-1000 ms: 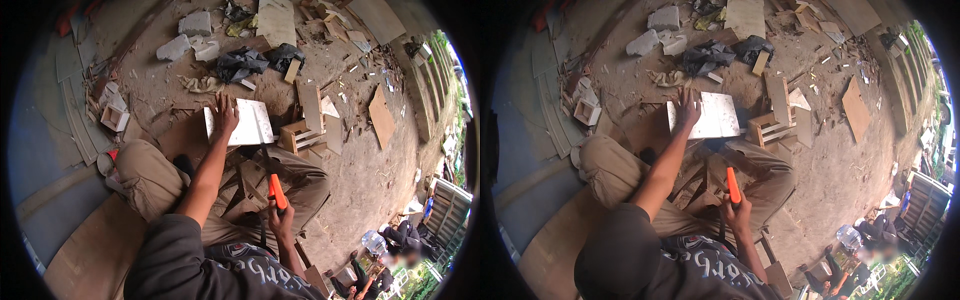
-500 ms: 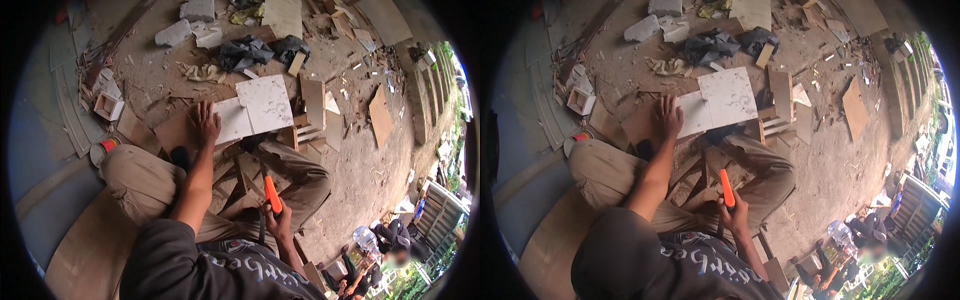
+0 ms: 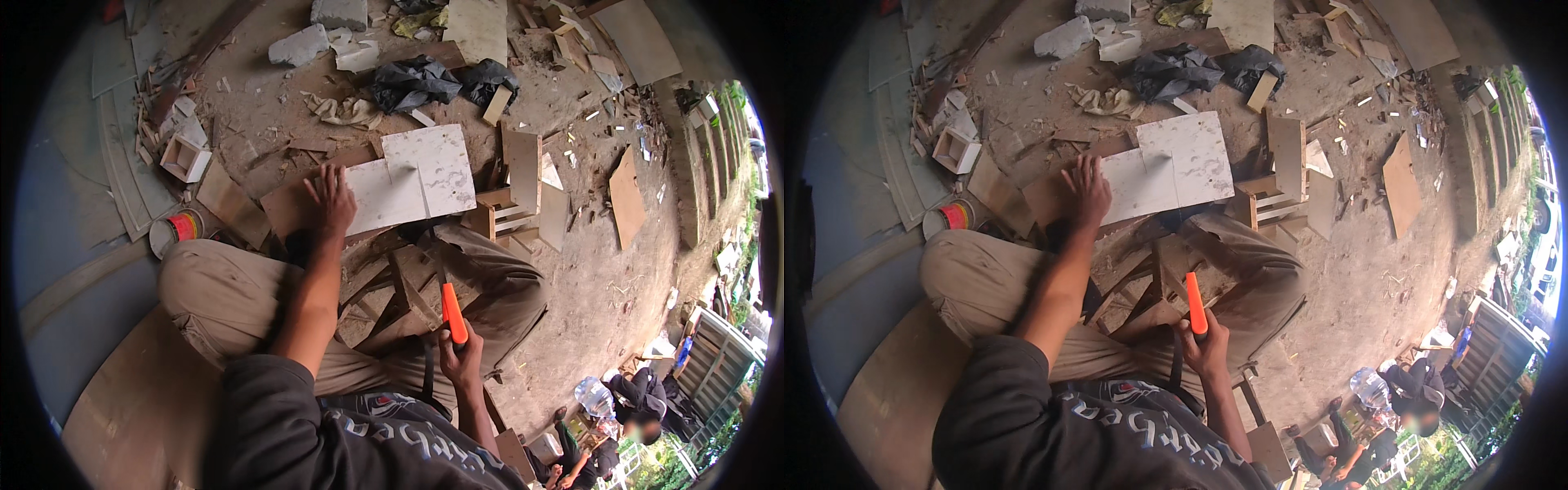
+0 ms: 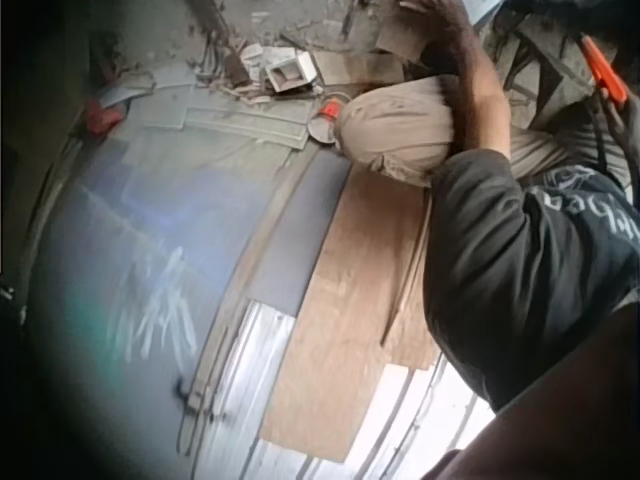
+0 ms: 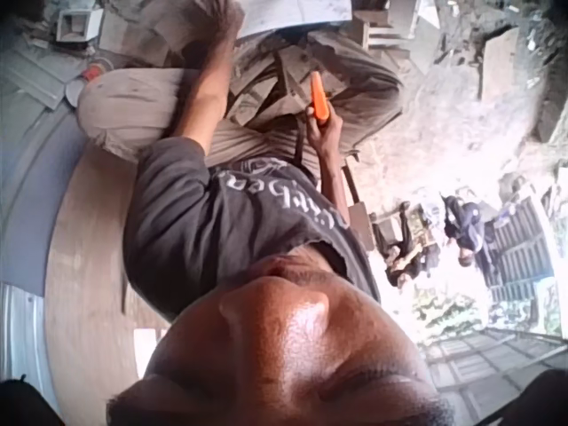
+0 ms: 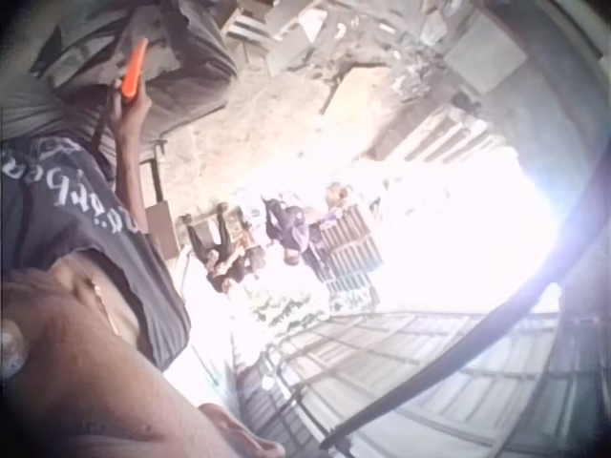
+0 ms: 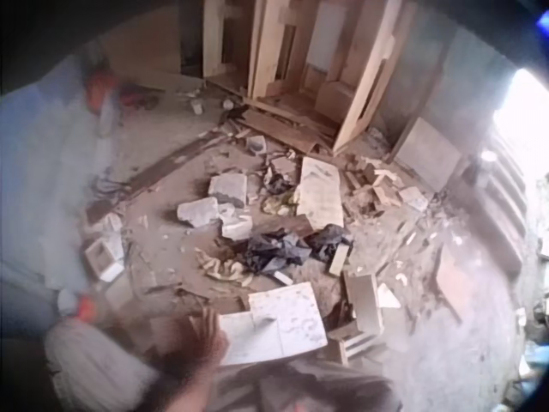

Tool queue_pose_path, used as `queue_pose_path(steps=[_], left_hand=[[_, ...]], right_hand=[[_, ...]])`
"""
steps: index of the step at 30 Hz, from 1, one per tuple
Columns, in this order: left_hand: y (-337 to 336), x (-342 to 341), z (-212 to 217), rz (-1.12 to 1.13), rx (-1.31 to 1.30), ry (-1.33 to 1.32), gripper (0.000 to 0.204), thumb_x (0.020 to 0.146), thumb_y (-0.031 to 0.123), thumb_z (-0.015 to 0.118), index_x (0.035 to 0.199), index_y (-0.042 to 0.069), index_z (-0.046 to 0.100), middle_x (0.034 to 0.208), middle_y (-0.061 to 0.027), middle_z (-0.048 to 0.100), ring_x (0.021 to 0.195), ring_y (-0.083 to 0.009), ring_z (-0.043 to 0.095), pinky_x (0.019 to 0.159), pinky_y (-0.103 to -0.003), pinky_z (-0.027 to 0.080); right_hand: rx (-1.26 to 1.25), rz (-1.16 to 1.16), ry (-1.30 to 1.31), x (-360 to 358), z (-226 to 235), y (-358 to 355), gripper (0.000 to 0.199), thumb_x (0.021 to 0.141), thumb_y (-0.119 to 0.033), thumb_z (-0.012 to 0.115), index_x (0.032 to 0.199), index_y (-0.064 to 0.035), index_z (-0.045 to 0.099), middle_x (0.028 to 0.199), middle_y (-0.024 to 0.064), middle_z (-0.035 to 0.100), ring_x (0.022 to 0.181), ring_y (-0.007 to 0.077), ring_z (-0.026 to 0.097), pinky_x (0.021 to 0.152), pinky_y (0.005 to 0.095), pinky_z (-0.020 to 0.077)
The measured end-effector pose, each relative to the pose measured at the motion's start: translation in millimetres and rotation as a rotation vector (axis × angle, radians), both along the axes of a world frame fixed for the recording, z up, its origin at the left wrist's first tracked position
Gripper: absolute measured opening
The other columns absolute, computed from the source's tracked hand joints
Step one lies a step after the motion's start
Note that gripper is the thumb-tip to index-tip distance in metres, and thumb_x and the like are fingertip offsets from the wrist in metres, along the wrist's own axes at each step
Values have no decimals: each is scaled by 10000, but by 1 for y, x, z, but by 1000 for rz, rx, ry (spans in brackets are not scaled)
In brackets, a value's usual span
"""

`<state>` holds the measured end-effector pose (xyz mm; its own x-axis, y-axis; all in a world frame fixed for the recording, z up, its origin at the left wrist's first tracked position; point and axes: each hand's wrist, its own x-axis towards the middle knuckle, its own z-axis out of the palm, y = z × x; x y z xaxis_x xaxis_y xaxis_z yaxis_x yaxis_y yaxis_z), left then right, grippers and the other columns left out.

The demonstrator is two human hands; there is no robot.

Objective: The person sits on the floor and uses a hand saw to cut a rectangular piece of white laminate board. They hold the board steady with their left hand and saw with their right hand, flipping the board over to complete the cut from the other side.

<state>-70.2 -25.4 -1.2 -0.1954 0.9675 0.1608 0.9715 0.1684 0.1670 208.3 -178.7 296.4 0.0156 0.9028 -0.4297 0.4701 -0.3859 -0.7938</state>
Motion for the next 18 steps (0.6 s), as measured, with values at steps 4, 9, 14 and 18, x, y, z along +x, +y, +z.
queue_pose_path(steps=[4,9,14,18], left_hand=[[38,60,-2,223,95,-195,424,810,62,600,1230,67,538,1442,-96,459,1437,-293,365,1148,-730,37],[51,74,2,199,159,-191,296,963,243,489,1207,93,559,1378,-96,524,1316,-302,489,1163,-686,111],[60,75,6,181,78,-247,241,994,246,458,1135,88,572,1238,-91,575,1211,-287,539,1196,-603,161],[61,78,3,196,25,-195,232,981,260,484,1130,106,573,1255,-78,574,1165,-274,554,1209,-567,166]], right_hand=[[7,-2,41,-6,-4,-3,213,895,-188,664,926,17,613,670,142,617,622,186,649,607,316,495],[-43,-11,58,4,0,-6,294,916,-277,651,944,15,625,677,131,612,625,178,634,615,314,491],[-50,-7,135,-9,-1,8,311,919,-292,667,888,12,604,658,78,590,594,159,579,594,308,470],[-56,20,122,-13,-7,13,306,914,-285,679,866,6,596,649,63,579,580,160,562,586,308,465]])
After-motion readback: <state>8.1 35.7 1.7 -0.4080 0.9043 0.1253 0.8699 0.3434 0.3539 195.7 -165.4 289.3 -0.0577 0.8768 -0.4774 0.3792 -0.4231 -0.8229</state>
